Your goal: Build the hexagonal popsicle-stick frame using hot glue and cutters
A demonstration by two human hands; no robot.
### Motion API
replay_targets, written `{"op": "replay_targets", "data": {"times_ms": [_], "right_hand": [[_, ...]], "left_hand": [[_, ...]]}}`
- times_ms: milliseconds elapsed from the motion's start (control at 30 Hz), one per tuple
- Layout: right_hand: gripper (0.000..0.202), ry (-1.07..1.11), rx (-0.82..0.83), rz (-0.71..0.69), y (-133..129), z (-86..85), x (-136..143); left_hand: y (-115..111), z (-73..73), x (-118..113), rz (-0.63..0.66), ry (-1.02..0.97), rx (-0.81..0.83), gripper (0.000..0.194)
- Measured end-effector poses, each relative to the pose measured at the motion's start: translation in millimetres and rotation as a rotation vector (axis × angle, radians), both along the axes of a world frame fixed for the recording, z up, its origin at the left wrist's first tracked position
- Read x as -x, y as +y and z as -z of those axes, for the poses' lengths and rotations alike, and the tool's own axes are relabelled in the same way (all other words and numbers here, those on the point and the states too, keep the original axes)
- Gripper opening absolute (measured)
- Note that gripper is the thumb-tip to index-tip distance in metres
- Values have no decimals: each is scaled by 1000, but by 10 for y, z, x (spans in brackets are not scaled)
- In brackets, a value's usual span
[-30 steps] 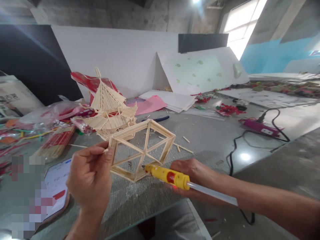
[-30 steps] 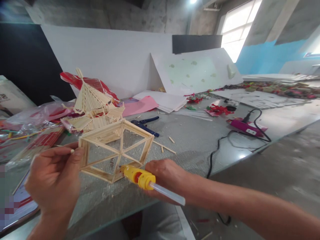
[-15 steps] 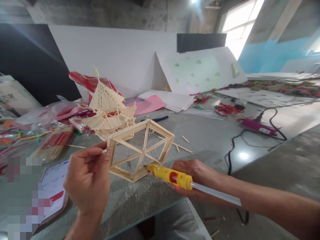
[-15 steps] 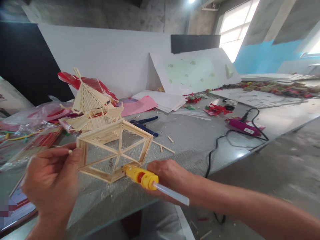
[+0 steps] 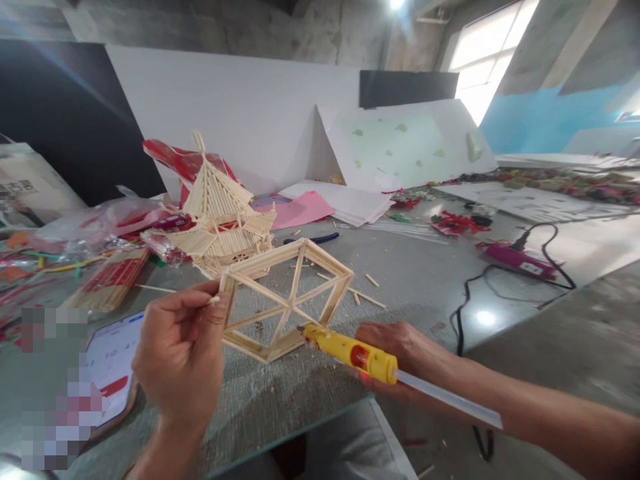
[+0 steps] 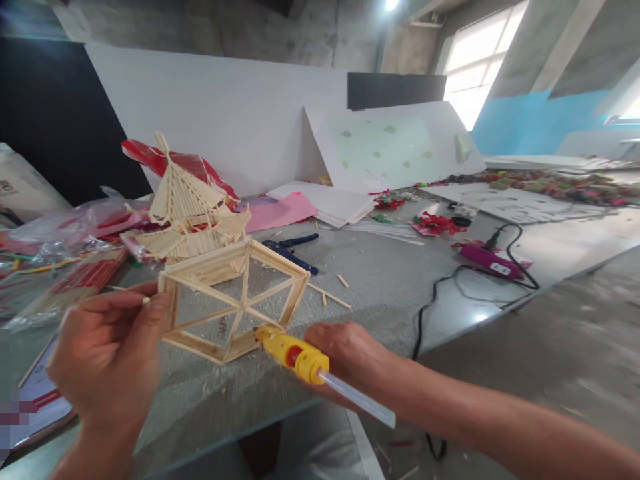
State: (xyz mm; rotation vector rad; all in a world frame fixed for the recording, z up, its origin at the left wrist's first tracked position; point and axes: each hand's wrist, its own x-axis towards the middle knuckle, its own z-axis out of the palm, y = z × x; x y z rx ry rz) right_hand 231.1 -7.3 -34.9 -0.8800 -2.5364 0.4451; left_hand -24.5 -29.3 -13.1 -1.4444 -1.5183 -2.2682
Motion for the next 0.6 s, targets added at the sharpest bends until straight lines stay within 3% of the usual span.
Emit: {"op": "replay_targets", "data": {"times_ms": [400,600], "right_hand": [[15,-64,54,43,-71,-119,-102],[10,-82,-32,86,-65,-12,-121]], "left_hand": [[-5,4,11,22,25,5,20],[-2,2,14,32,26,-20,20]]}}
